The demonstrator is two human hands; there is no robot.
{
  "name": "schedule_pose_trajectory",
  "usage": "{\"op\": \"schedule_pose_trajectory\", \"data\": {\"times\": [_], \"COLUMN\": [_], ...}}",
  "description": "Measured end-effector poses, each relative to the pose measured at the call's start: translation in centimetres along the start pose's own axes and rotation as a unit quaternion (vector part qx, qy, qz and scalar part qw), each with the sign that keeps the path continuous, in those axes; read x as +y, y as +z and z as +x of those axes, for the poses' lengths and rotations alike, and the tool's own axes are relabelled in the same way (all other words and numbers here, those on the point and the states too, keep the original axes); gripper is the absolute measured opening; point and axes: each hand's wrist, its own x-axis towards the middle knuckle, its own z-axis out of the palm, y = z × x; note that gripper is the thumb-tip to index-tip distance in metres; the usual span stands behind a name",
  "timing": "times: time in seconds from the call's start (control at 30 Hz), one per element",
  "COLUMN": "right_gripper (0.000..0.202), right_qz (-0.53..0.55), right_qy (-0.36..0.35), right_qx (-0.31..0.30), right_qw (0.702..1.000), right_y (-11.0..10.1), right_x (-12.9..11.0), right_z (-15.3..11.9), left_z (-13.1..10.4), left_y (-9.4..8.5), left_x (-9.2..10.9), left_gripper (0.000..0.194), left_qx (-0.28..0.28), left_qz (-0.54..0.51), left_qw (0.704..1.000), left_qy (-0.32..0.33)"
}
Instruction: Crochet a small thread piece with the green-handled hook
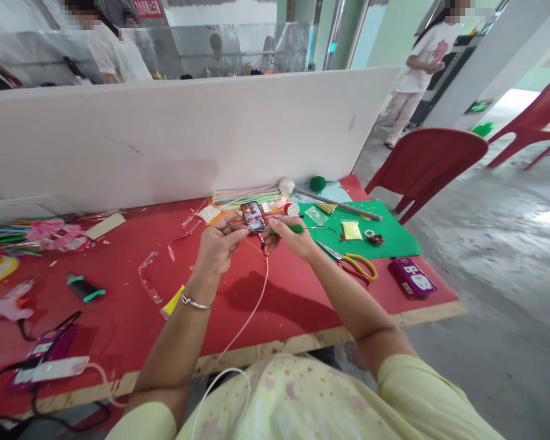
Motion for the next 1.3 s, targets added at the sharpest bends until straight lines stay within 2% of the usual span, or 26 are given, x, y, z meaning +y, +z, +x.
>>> {"op": "schedule_pose_trajectory", "data": {"times": [0.27, 0.37, 0.5, 0.6, 0.73, 0.93, 1.07, 1.2, 1.3], "right_gripper": [0.062, 0.058, 0.054, 0.049, 0.045, 0.036, 0.035, 0.036, 0.037], "right_qz": [-0.040, -0.110, -0.260, -0.328, -0.385, -0.431, -0.448, -0.441, -0.427], "right_qy": [-0.011, -0.062, -0.173, -0.234, -0.278, -0.326, -0.323, -0.312, -0.318], "right_qx": [0.009, 0.010, 0.007, 0.024, 0.040, 0.025, 0.023, 0.023, 0.015], "right_qw": [0.999, 0.992, 0.950, 0.915, 0.879, 0.841, 0.834, 0.841, 0.846], "right_y": [0.7, 0.9, 0.9, 1.0, 1.2, 1.5, 1.9, 2.1, 1.8], "right_x": [-0.1, -0.3, -0.3, 0.1, 0.9, 0.8, 0.6, 0.7, 0.8], "right_z": [-0.3, -0.7, -1.0, -1.0, -1.0, -1.3, -1.5, -1.4, -1.3], "left_z": [0.1, 0.0, -0.1, 0.0, -0.1, -0.2, -0.4, -0.7, -0.9], "left_y": [-0.2, -0.2, -0.2, -0.2, -0.1, -0.2, -0.1, 0.1, 0.3], "left_x": [-0.7, -0.8, -1.2, -1.4, -1.4, -1.0, -0.9, -1.1, -1.1], "left_gripper": [0.059, 0.059, 0.059, 0.061, 0.063, 0.066, 0.065, 0.062, 0.060], "left_qx": [0.028, 0.040, 0.065, 0.086, 0.095, 0.090, 0.093, 0.083, 0.095], "left_qz": [0.024, 0.036, 0.057, 0.078, 0.083, 0.056, 0.045, 0.068, 0.082], "left_qw": [0.999, 0.998, 0.994, 0.989, 0.987, 0.992, 0.992, 0.991, 0.987], "left_qy": [0.033, 0.044, 0.070, 0.095, 0.097, 0.070, 0.067, 0.081, 0.103]}}
